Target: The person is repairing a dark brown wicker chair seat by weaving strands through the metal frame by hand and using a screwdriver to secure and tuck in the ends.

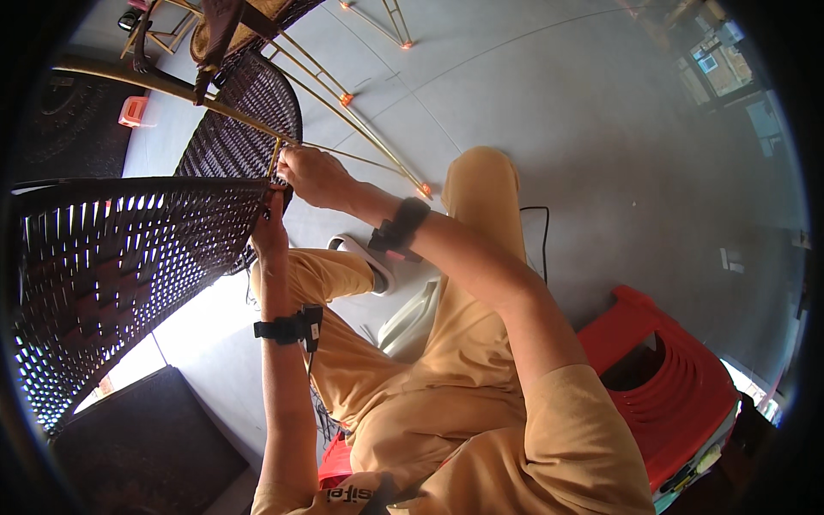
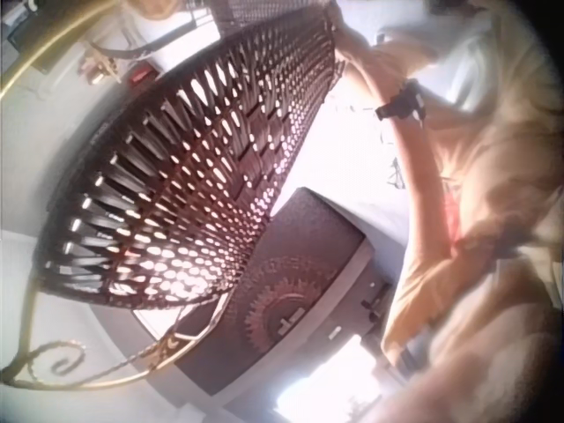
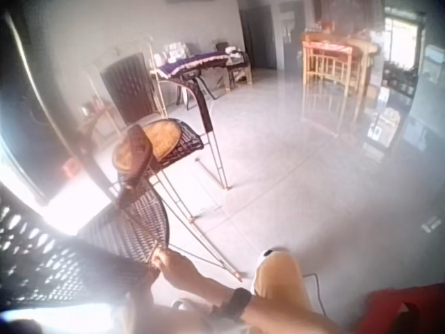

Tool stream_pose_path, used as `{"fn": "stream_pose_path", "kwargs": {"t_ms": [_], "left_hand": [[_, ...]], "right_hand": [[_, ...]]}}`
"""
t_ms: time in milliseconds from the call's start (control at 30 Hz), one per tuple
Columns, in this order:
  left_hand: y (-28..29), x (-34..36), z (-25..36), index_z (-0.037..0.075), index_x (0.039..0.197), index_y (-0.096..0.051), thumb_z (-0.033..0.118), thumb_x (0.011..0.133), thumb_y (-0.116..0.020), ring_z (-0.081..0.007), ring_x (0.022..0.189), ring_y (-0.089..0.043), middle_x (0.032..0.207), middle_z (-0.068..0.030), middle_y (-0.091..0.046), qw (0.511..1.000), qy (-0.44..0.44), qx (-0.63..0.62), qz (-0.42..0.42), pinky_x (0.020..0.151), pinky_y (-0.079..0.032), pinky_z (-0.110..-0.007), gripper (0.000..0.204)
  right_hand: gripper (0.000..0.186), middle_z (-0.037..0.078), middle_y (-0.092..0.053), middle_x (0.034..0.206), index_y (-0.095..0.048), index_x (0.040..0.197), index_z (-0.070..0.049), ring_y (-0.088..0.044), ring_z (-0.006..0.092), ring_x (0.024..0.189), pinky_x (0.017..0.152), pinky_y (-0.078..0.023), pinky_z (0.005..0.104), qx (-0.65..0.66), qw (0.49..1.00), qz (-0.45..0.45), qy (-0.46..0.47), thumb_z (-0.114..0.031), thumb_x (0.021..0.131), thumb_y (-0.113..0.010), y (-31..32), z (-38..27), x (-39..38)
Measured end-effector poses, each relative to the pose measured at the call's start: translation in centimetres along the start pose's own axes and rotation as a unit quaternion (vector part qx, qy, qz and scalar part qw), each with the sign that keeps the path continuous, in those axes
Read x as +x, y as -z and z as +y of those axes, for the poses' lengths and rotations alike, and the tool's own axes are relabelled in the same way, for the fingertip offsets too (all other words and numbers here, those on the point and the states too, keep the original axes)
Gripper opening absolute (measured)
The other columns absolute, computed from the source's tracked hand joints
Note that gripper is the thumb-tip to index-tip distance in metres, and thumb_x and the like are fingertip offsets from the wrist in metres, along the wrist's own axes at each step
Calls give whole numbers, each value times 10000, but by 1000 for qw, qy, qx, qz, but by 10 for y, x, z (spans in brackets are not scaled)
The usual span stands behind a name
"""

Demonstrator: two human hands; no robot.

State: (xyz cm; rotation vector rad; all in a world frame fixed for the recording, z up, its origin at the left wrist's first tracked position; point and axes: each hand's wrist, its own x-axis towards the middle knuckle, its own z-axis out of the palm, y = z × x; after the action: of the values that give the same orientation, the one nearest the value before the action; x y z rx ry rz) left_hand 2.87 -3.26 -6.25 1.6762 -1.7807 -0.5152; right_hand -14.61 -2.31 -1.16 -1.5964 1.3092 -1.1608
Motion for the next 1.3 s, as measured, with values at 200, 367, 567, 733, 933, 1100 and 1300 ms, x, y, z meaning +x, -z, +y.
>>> {"fn": "stream_pose_path", "kwargs": {"t_ms": [200, 367, 567, 733, 933, 1100, 1300], "left_hand": [[2, 4, -12, 36, 1083, -559, 384, 818, -546, -306, 1026, -486, 1118, -156, -535, 998, -11, -56, -11, 889, -341, -387, 437], [-4, 2, -4, -6, 1054, -574, 343, 866, -491, -200, 925, -529, 1035, -127, -582, 998, -23, -13, 50, 836, -383, -294, 405], [0, 0, -3, 29, 1091, -548, 296, 879, -456, -271, 984, -493, 1082, -152, -546, 996, -79, 14, 39, 871, -353, -344, 353], [2, -1, 0, 65, 1097, -538, 242, 889, -417, -332, 1008, -478, 1108, -182, -523, 996, -74, 38, 6, 859, -351, -393, 299], [24, -3, 10, 1, 1096, -509, 224, 868, -433, -358, 1006, -472, 1096, -215, -515, 992, -91, 39, -72, 863, -349, -420, 328], [29, -19, 38, 25, 1190, -420, 254, 883, -420, -351, 904, -535, 991, -226, -548, 943, -239, 231, -23, 774, -417, -416, 383], [41, -20, 72, 84, 1198, -435, 301, 861, -453, -352, 1018, -484, 1125, -206, -494, 963, -14, 193, -188, 817, -389, -449, 401]], "right_hand": [[171, 96, -514, 845, -565, 920, -66, -552, 281, 802, 718, -450, 374, -116, 992, 0, 59, -148, 771, -551, -9, -8, -13], [129, 84, -544, 817, -600, 827, -47, -554, 263, 792, 702, -450, 363, -83, 994, 37, 66, -149, 753, -572, -12, 1, -5], [110, 89, -557, 793, -624, 813, -58, -550, 264, 788, 712, -446, 349, -24, 998, 36, 38, -104, 738, -558, -8, 6, -2], [120, 119, -544, 821, -628, 817, -44, -543, 286, 810, 728, -436, 369, -68, 996, 13, 48, -103, 729, -571, -20, 2, -5], [135, 123, -570, 758, -636, 773, -22, -564, 290, 749, 688, -447, 369, 12, 999, 26, 40, -141, 717, -606, -23, -1, 1], [148, 127, -592, 728, -629, 739, 0, -600, 247, 649, 604, -461, 338, 53, 992, 72, 87, -143, 735, -593, -22, 6, 1], [201, 46, -564, 658, -538, 711, -18, -579, 122, 488, 378, -388, 208, 453, 867, -78, -191, -137, 851, -456, -20, -7, -9]]}}
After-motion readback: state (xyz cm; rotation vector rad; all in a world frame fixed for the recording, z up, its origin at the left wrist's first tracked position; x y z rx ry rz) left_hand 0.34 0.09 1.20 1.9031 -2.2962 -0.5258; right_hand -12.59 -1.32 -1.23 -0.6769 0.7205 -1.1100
